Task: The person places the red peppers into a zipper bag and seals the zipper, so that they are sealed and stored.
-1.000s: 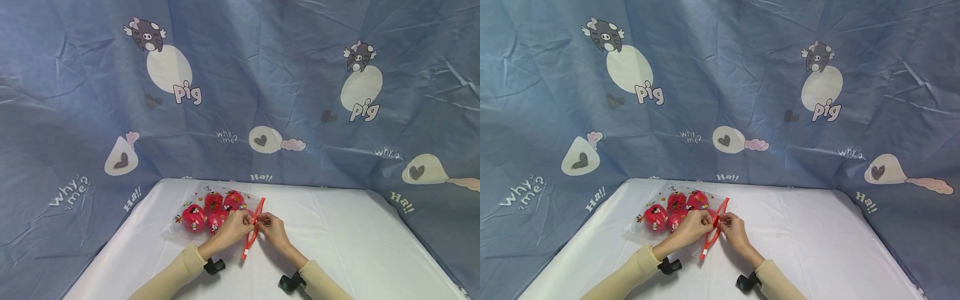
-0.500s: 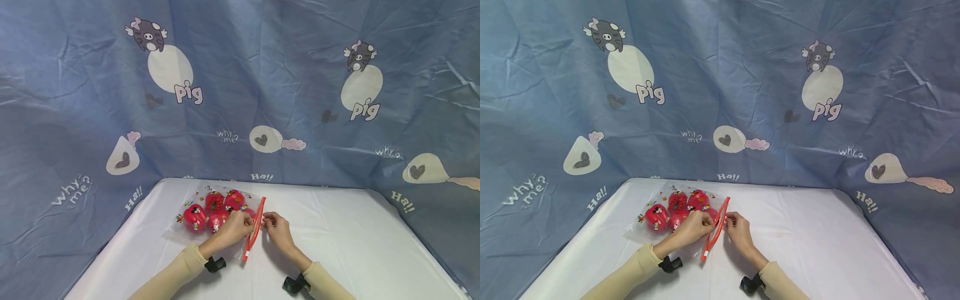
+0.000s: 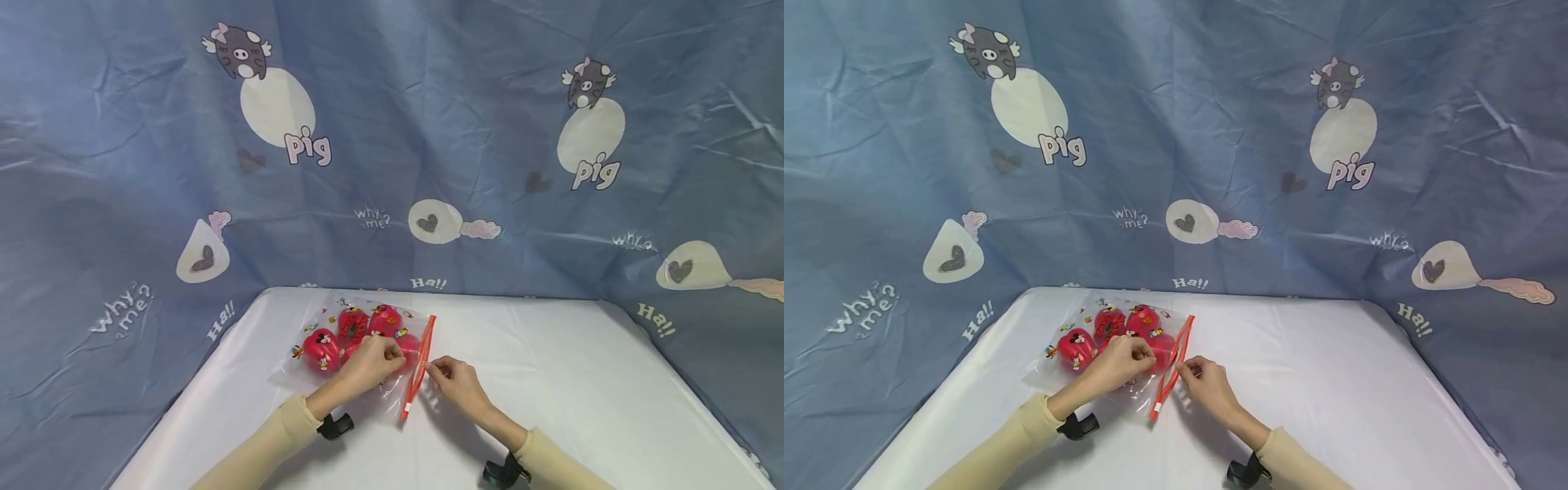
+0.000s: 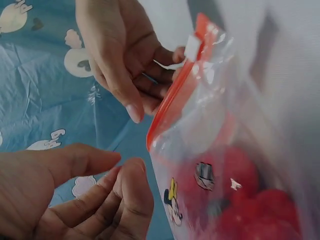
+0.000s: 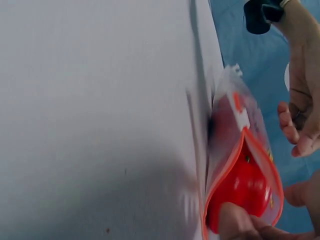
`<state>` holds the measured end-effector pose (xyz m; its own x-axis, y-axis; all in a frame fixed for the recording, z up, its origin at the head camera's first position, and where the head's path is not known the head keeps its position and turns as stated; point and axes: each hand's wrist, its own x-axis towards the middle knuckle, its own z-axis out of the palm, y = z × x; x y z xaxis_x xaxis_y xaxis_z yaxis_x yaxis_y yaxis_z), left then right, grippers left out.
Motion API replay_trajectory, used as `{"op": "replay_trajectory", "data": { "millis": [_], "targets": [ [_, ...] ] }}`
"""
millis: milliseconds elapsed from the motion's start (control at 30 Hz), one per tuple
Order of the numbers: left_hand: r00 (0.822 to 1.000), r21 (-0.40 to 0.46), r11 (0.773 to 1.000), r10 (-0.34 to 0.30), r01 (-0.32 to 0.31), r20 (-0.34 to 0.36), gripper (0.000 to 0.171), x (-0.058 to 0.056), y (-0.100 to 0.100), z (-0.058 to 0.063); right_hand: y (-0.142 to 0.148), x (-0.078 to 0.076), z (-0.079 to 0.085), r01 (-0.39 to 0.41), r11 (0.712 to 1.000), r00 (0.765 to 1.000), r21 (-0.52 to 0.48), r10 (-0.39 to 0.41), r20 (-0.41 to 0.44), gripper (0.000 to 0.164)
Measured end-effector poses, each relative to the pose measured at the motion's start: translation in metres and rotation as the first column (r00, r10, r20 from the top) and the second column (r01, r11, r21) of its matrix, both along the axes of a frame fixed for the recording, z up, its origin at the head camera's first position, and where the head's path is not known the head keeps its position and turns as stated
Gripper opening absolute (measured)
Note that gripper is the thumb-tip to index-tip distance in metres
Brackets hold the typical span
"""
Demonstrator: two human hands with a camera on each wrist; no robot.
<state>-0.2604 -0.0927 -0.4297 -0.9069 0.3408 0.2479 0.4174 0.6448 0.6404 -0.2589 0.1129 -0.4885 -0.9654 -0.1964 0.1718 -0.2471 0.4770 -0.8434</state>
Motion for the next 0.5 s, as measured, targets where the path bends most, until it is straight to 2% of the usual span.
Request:
{"op": "replay_trajectory", "data": {
  "millis": [133,200,300,400,500],
  "targets": [
    [0.995,-0.043,0.996,-0.075,0.072,-0.065,0.003,0.010,-0.006,-0.006,-0.002,0.010,0.000,-0.086,0.996,0.985,-0.022,0.088,0.151,0.036],
    [0.986,-0.091,0.990,-0.121,0.111,-0.118,0.001,0.016,-0.008,-0.011,-0.005,0.015,-0.001,-0.115,0.992,0.965,-0.057,0.125,0.233,0.041],
    [0.966,-0.191,0.970,-0.188,0.154,-0.179,0.012,0.026,-0.010,-0.018,-0.010,0.021,-0.002,-0.138,0.987,0.939,-0.089,0.158,0.305,0.047],
    [0.939,-0.325,0.931,-0.252,0.168,-0.235,0.028,0.036,-0.011,-0.026,-0.014,0.025,-0.003,-0.155,0.981,0.919,-0.115,0.186,0.347,0.050],
    [0.896,-0.449,0.879,-0.320,0.160,-0.308,0.037,0.044,-0.011,-0.034,-0.017,0.028,-0.005,-0.177,0.975,0.910,-0.134,0.214,0.355,0.049]
  ]
}}
